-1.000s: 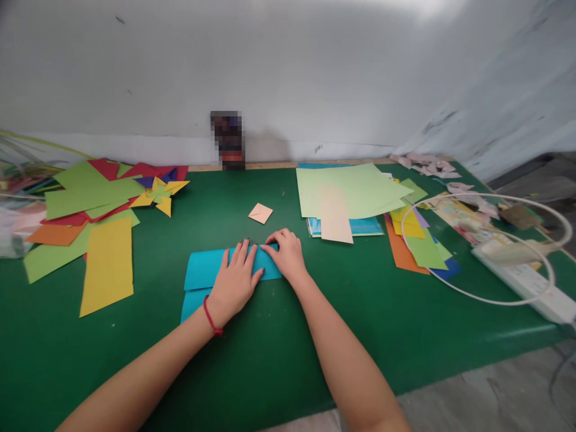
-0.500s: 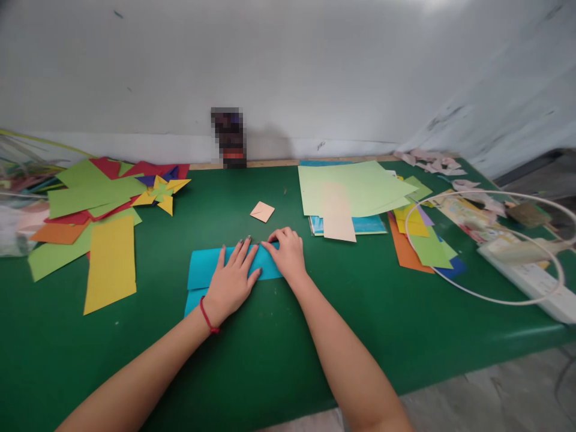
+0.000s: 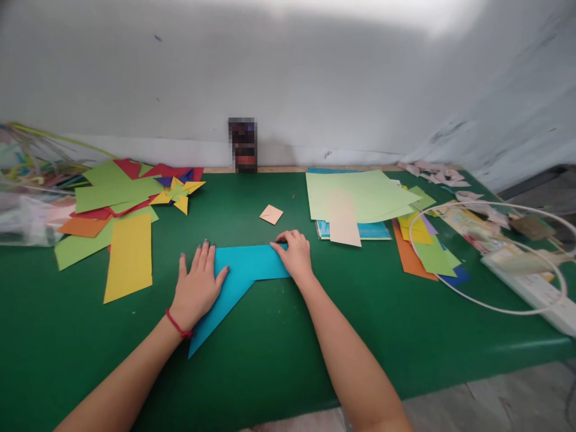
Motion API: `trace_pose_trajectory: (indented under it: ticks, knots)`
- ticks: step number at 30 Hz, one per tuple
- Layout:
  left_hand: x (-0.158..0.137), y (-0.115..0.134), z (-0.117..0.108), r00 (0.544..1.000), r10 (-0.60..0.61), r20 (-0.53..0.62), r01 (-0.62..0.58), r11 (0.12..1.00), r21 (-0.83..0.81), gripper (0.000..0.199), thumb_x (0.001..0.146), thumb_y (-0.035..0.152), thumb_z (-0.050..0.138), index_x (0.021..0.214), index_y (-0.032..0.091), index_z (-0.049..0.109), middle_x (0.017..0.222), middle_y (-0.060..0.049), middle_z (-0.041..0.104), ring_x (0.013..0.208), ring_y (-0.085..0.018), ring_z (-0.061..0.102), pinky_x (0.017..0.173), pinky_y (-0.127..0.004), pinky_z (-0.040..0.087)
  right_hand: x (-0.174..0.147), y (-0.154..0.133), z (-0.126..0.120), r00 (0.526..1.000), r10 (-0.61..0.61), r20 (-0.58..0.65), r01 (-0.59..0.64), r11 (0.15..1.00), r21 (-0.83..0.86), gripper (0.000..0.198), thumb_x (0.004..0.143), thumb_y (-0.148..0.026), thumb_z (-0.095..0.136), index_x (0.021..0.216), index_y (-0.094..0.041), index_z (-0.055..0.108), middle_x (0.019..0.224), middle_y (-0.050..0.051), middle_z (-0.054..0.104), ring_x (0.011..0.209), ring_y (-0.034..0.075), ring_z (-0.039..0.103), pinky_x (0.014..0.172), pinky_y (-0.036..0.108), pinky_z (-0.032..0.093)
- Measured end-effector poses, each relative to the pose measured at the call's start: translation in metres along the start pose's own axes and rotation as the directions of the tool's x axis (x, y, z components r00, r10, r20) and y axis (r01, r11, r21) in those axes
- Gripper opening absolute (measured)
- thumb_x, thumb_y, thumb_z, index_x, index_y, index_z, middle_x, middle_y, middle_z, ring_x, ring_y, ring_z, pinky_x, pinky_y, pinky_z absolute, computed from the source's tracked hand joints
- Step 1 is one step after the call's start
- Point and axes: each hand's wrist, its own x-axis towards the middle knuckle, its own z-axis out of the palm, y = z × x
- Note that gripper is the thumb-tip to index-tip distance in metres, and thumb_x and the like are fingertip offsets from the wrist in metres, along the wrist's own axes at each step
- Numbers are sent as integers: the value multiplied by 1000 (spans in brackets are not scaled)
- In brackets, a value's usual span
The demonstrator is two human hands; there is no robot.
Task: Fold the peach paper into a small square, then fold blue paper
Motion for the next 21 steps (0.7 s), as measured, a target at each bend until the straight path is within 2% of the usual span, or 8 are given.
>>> trace_pose_trajectory:
  ticks: [12, 16, 21]
  knots:
    - [0, 1, 3, 1000, -9, -1, 9, 1000, -2, 64, 87, 48, 15, 135, 6, 26, 142, -14, 25, 131, -28, 21, 105, -52, 8, -5, -9, 5, 994, 30, -103, -42, 992, -120, 18, 81, -37, 48, 77, -21, 54, 84, 6, 54, 79, 22, 47, 64, 31, 31]
    - [0, 1, 3, 1000, -13, -4, 13, 1000, -25, 65, 87, 48, 16, 135, 6, 26, 142, -15, 25, 130, -28, 22, 105, -52, 8, -6, -3, 1, 982, 94, -162, -114, 987, -113, 13, 80, -33, 49, 75, -21, 52, 85, 6, 54, 81, 23, 46, 64, 32, 30]
    - [-1, 1, 4, 1000, -13, -5, 13, 999, -39, 66, 87, 48, 16, 135, 5, 26, 142, -16, 25, 131, -28, 21, 105, -51, 7, -3, 3, -2, 990, 110, -87, -116, 990, -73, 12, 80, -31, 48, 73, -21, 49, 76, 3, 56, 73, 20, 48, 65, 31, 31]
